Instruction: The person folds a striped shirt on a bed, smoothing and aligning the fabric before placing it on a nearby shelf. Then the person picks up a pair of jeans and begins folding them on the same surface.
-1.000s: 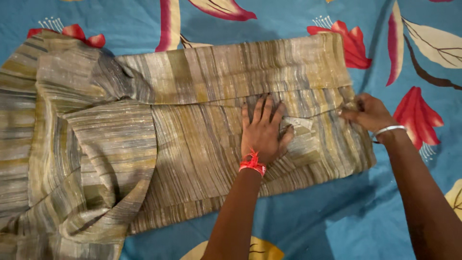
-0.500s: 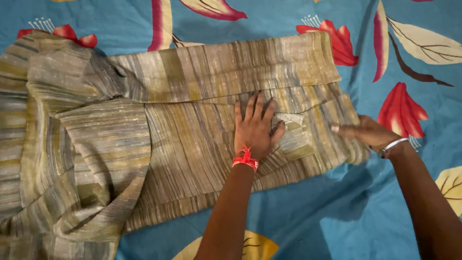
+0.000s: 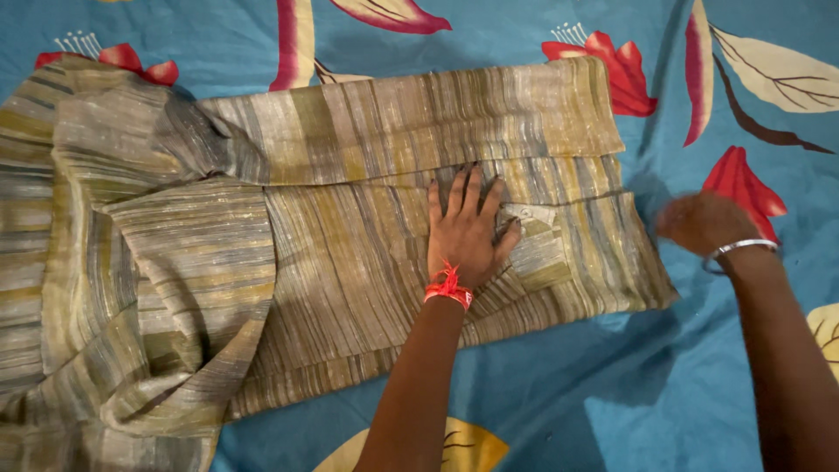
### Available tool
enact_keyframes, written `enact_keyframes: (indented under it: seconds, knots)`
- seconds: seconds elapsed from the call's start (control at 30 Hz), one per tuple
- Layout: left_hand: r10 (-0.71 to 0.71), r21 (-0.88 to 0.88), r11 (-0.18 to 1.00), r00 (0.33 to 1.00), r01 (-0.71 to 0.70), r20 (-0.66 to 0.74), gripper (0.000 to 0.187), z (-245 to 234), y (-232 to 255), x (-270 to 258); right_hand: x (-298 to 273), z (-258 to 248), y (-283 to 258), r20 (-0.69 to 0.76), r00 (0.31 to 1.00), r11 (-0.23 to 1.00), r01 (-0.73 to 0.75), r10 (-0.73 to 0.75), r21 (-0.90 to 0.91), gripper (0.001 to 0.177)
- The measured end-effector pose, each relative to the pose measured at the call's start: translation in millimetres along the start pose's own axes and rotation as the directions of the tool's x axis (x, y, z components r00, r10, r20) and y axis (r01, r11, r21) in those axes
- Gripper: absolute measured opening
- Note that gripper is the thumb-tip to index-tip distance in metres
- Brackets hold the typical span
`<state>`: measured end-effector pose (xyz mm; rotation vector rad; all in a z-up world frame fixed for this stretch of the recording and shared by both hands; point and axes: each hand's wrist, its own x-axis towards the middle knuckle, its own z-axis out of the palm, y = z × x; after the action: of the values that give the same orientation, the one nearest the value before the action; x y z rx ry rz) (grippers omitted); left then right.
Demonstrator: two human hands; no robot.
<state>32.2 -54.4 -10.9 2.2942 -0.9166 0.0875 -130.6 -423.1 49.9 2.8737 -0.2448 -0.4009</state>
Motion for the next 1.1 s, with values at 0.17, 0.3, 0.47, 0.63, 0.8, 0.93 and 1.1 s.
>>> enact_keyframes:
  seconds: [0.17,0.3,0.47,0.63,0.8,0.93,1.1]
  knots:
    - [0.001,-0.023,1.0,1.0,-0.002,-0.017,0.062,7,-2,0,42,-26,-79,-0.37,0.861,0.841,-0.113,0.348,0.529,0.054]
    - [0.008,-0.032,0.999,0.998,-0.01,-0.062,0.045,9,-8,0,73,-39,-119,-0.553,0.767,0.921,-0.122,0.324,0.37,0.037]
    - [-0.139,0.164,0.978,0.988,0.127,0.063,0.04,-19,-59,11,79,-46,-117,-0.593,0.738,0.924,-0.109,0.322,0.366,0.011]
    - [0.078,0.316,0.948,0.984,-0.022,-0.163,0.037,-64,-125,17,59,-48,-110,-0.631,0.713,0.891,0.018,0.307,0.454,0.007]
    - [0.182,0.241,0.961,0.968,-0.137,-0.175,0.016,-88,-133,4,42,-42,-107,-0.64,0.726,0.936,-0.015,0.253,0.353,0.008]
    - [0.167,0.255,0.956,0.984,-0.145,-0.068,0.031,-98,-120,-15,37,-33,-119,-0.564,0.78,0.932,-0.066,0.271,0.356,0.011]
    - [0.042,0.128,0.991,0.998,-0.036,-0.046,0.039,-76,-93,-1,49,-54,-134,-0.651,0.724,0.944,-0.003,0.229,0.329,0.022]
